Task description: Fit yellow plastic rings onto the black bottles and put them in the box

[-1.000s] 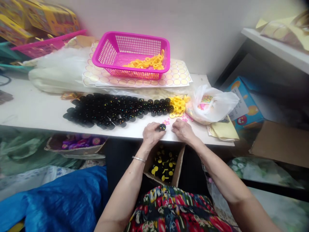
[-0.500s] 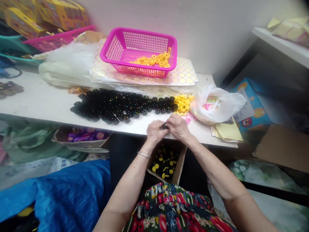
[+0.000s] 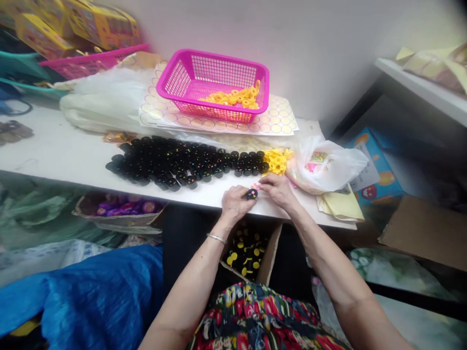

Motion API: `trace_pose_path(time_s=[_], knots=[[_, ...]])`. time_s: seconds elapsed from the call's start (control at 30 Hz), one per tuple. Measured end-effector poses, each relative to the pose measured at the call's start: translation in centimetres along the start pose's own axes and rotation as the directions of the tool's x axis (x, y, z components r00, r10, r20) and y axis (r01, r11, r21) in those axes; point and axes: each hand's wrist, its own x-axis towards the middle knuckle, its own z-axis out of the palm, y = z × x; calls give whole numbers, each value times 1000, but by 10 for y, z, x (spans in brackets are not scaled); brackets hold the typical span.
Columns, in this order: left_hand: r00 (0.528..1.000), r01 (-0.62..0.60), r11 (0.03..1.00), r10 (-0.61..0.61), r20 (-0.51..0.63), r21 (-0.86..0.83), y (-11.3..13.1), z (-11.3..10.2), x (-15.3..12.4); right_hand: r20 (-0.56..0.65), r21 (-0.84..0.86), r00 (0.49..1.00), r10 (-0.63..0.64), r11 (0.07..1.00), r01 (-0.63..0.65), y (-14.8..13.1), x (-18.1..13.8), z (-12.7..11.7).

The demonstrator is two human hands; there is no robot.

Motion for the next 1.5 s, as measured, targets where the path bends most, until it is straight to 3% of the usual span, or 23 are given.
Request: trace_pose_path(time_s=[0.1, 0.27, 0.4, 0.53, 0.73, 0.87, 1.03, 1.1, 1.2, 1.3, 1.37, 1.5], knots=[[1000, 21, 1000, -21, -8, -11, -1, 1, 0, -46, -128, 999, 19, 991, -25, 12, 3, -4], [999, 36, 999, -37, -9, -15, -4, 2, 0, 119, -427, 993, -24, 902, 73, 10, 1, 6], [999, 42, 999, -42, -11, -30, -7, 4, -1, -63, -511, 997, 37, 857, -64, 6, 1, 10], [999, 35, 998, -35, -11, -50, -8, 3, -1, -279, -634, 953, 116, 724, -273, 11, 7, 5], [1000, 27, 997, -27, -4, -73, -7, 0, 0, -273, -674, 952, 135, 680, -290, 21, 12, 6], [999, 41, 997, -42, -8, -71, -6, 0, 0, -242, -649, 960, 143, 712, -270, 22, 10, 12], [999, 46, 994, -47, -5, -99, -7, 1, 0, -316, -528, 933, 175, 785, -325, 18, 5, 8], [999, 49, 995, -49, -2, -91, -8, 2, 0, -250, -474, 957, 145, 844, -252, 15, 5, 5], [998, 59, 996, -59, -3, -69, -8, 1, 0, -58, -405, 998, 36, 913, -57, 10, 7, 3], [998, 69, 996, -69, 2, -59, -7, 1, 0, 111, -422, 993, -28, 903, 73, 5, 13, 5], [998, 68, 996, -69, 0, -59, -6, 0, -1, 173, -483, 985, 13, 872, 74, 2, 17, 8], [998, 68, 995, -69, -8, -69, -5, 0, -1, 146, -533, 987, 64, 846, 24, -2, 21, 14]])
